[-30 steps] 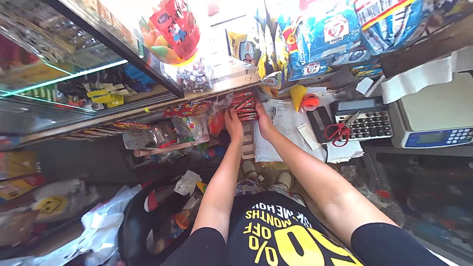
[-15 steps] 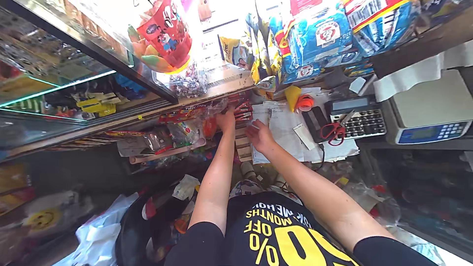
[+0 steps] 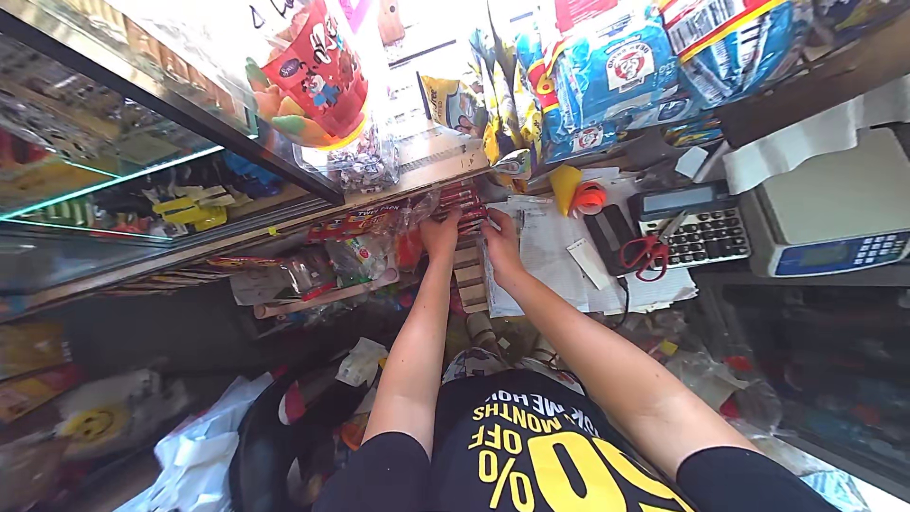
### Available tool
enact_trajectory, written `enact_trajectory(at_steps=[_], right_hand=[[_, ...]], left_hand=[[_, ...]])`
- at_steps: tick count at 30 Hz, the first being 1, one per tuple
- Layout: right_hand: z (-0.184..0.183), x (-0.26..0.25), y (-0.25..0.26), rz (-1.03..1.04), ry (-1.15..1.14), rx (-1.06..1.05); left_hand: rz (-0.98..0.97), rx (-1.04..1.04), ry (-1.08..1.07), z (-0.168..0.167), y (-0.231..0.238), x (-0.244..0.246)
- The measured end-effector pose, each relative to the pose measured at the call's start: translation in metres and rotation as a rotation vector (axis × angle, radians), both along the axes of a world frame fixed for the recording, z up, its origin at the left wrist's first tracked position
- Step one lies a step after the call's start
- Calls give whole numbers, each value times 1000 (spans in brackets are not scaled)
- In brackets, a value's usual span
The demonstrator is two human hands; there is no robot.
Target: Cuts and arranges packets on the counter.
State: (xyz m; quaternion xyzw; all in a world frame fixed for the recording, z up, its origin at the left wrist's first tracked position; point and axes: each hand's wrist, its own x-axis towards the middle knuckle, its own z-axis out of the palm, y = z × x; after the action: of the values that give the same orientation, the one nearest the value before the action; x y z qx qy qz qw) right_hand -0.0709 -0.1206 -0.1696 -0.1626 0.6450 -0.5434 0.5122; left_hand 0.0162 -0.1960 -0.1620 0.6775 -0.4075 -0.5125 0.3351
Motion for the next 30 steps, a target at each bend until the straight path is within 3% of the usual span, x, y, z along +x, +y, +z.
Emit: enact_trajectory(at_steps=[10,21,30], right_hand=[[0,1,0,-21,-98,-3],[6,-20,-33,-244,-352,-36],[16,-48,44,-91,-241,82]], left_hand=[[135,-34,139,0,14,-9],[215,-3,27,6,-32,-33],[66,137,-57,7,-44,-44]])
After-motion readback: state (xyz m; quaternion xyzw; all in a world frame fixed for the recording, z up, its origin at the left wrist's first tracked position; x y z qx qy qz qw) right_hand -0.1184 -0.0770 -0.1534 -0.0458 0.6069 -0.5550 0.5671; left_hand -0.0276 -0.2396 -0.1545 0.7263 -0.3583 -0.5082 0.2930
